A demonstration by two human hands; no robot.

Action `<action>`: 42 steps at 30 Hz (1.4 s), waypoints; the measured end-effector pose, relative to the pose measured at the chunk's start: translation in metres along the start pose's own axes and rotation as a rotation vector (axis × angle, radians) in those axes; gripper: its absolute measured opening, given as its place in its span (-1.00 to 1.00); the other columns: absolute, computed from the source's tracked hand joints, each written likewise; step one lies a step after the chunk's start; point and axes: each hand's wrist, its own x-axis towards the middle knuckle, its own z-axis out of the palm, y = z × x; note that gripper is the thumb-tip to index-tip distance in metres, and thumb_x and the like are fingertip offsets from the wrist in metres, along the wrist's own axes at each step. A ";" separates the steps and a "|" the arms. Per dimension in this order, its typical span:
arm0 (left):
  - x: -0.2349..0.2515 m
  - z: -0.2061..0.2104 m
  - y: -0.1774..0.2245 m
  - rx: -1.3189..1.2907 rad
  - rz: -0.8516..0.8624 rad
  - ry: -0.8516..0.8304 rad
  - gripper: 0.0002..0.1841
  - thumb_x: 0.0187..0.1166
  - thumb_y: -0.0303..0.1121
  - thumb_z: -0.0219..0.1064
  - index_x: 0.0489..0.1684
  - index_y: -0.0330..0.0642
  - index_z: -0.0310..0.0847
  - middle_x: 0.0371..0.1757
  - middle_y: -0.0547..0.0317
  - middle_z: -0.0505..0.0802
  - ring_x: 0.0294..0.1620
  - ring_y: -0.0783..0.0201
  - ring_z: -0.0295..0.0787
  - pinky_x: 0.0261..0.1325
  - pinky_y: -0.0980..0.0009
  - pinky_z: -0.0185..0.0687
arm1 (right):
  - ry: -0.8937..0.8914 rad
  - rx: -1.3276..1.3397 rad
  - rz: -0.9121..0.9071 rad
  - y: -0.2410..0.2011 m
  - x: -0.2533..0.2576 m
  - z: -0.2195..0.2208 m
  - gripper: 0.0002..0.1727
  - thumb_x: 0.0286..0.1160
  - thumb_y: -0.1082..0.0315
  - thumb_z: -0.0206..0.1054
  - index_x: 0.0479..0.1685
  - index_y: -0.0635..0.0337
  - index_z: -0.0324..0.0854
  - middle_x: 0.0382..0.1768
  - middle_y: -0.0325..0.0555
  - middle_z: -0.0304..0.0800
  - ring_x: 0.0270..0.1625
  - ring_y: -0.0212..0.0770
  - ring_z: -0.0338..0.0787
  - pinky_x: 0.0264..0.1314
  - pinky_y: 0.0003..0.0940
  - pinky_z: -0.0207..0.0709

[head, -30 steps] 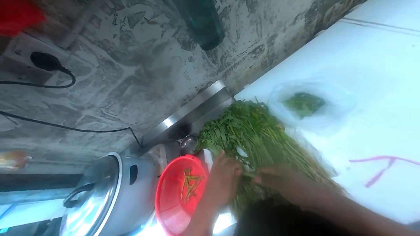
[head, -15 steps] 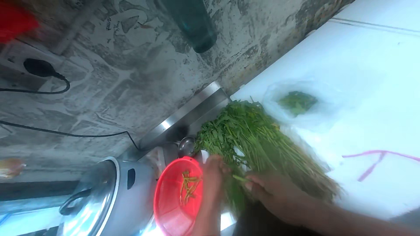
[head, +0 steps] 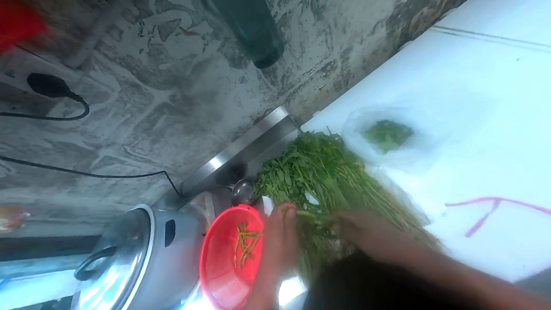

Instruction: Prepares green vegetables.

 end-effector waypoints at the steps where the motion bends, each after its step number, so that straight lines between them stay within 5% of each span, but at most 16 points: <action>1: 0.000 -0.003 -0.003 0.064 0.035 -0.031 -0.62 0.83 -0.22 -0.01 0.09 -0.28 0.70 -0.11 0.10 0.85 -0.09 0.34 0.81 0.07 0.29 0.78 | 0.015 -0.028 -0.023 0.003 -0.001 -0.002 -0.59 0.83 0.07 0.08 0.37 0.08 0.64 -0.28 -0.08 0.74 -0.31 -0.21 0.73 -0.15 -0.17 0.67; 4: 0.000 -0.003 -0.003 0.244 0.210 -0.172 -0.62 0.84 -0.22 0.00 0.11 -0.23 0.75 0.15 0.00 0.87 0.33 0.10 0.76 0.46 0.10 0.62 | -0.023 -0.076 -0.062 0.002 -0.002 -0.009 -0.61 0.84 0.05 0.06 0.20 0.05 0.71 -0.33 -0.13 0.68 -0.34 -0.24 0.63 -0.19 -0.18 0.56; 9: 0.004 -0.002 0.007 0.329 0.251 -0.424 -0.60 0.86 -0.19 -0.03 0.26 -0.18 0.71 0.21 0.03 0.84 0.34 0.13 0.75 0.45 0.17 0.63 | -0.075 0.019 -0.026 0.001 -0.001 -0.012 -0.64 0.82 0.05 0.10 0.17 0.02 0.73 -0.39 -0.22 0.63 -0.43 -0.35 0.55 -0.32 -0.31 0.49; 13: 0.003 0.004 0.005 0.343 0.250 -0.498 -0.62 0.85 -0.20 -0.02 0.23 -0.16 0.70 0.13 0.02 0.84 0.22 0.12 0.80 0.33 0.18 0.71 | -0.096 -0.026 0.004 0.007 0.002 -0.013 -0.60 0.82 0.00 0.09 0.18 0.03 0.72 -0.34 -0.16 0.65 -0.36 -0.27 0.60 -0.24 -0.20 0.53; 16: 0.007 0.020 0.008 0.211 0.054 -0.471 -0.62 0.82 -0.27 -0.02 0.22 -0.31 0.66 0.00 -0.05 0.86 0.04 0.11 0.85 0.20 0.12 0.76 | 0.005 -0.163 -0.091 0.009 0.001 -0.010 -0.56 0.85 0.03 -0.01 0.13 0.14 0.68 -0.29 -0.01 0.67 -0.25 -0.07 0.68 -0.12 0.00 0.56; 18: 0.013 0.042 0.002 -0.090 -0.221 -0.335 -0.64 0.82 -0.31 -0.02 0.21 -0.37 0.61 -0.16 -0.01 0.82 -0.15 0.23 0.79 0.05 0.22 0.74 | 0.249 -0.289 -0.325 0.010 -0.008 0.003 -0.57 0.83 0.08 0.00 0.12 0.19 0.70 -0.35 0.03 0.77 -0.29 0.03 0.80 -0.18 0.10 0.66; 21: 0.035 0.081 -0.024 -0.482 -0.514 -0.095 -0.66 0.82 -0.27 0.04 0.13 -0.39 0.59 -0.33 0.14 0.75 -0.36 0.37 0.71 -0.21 0.37 0.74 | 0.674 -0.390 -0.770 0.011 -0.013 0.012 -0.59 0.85 0.08 -0.04 0.02 0.13 0.67 -0.43 -0.12 0.74 -0.41 -0.19 0.77 -0.37 -0.18 0.67; 23: 0.053 0.087 -0.009 -0.493 -0.523 -0.127 -0.67 0.83 -0.27 0.03 0.18 -0.36 0.59 -0.28 0.12 0.75 -0.32 0.34 0.71 -0.17 0.34 0.73 | 0.703 -0.344 -0.666 0.012 -0.018 -0.004 -0.56 0.83 0.07 -0.01 0.05 0.16 0.72 -0.44 -0.12 0.76 -0.42 -0.21 0.77 -0.39 -0.18 0.69; 26: 0.094 0.082 0.050 -0.416 -0.455 -0.203 -0.71 0.86 -0.30 -0.04 0.13 -0.20 0.60 -0.28 0.16 0.74 -0.37 0.30 0.67 -0.29 0.34 0.65 | 0.534 -0.232 -0.277 0.039 -0.016 -0.037 -0.56 0.75 0.03 0.05 0.13 0.13 0.74 -0.37 -0.09 0.78 -0.31 -0.12 0.81 -0.23 0.00 0.71; 29: 0.144 0.083 0.099 -0.367 -0.265 -0.207 -0.64 0.90 -0.20 -0.07 0.37 -0.16 0.52 -0.23 0.15 0.74 -0.40 0.32 0.65 -0.32 0.34 0.65 | 0.537 -0.214 -0.207 0.068 -0.019 -0.044 -0.57 0.72 0.03 0.10 0.05 0.16 0.75 -0.34 -0.04 0.81 -0.25 -0.07 0.83 -0.18 0.04 0.70; 33: 0.207 0.118 0.118 -0.511 0.058 -0.161 -0.61 0.86 -0.19 -0.05 0.40 -0.23 0.48 -0.15 0.13 0.74 -0.23 0.35 0.69 -0.15 0.36 0.70 | 0.365 -0.138 -0.061 0.062 -0.038 -0.037 -0.54 0.78 0.09 0.10 0.27 0.26 0.70 -0.13 0.21 0.84 -0.05 0.16 0.85 0.11 0.21 0.63; 35: 0.227 0.130 0.120 -0.503 0.079 -0.208 -0.59 0.81 -0.20 0.07 0.50 -0.21 0.44 0.22 0.02 0.77 0.14 0.27 0.75 0.17 0.25 0.72 | 0.342 -0.165 -0.067 0.074 -0.035 -0.032 -0.57 0.75 0.06 0.11 0.23 0.16 0.70 -0.18 0.10 0.85 -0.11 0.08 0.86 0.03 0.17 0.68; 38: 0.223 0.127 0.109 -0.437 0.038 -0.186 -0.43 0.70 -0.21 0.28 0.69 -0.12 0.34 0.68 0.08 0.52 0.57 0.25 0.54 0.53 0.17 0.56 | 0.402 -0.114 -0.101 0.081 -0.035 -0.032 -0.58 0.75 0.04 0.12 0.22 0.13 0.72 -0.23 0.04 0.84 -0.18 0.01 0.85 -0.06 0.12 0.70; 42: 0.146 0.101 0.073 -0.291 0.018 -0.439 -0.50 0.72 -0.13 0.26 0.61 -0.04 0.46 0.47 0.17 0.70 0.34 0.26 0.70 0.35 0.18 0.68 | 0.480 -0.132 -0.121 0.078 -0.030 -0.044 -0.57 0.75 0.02 0.08 0.17 0.11 0.72 -0.27 0.01 0.82 -0.20 0.00 0.83 -0.09 0.11 0.68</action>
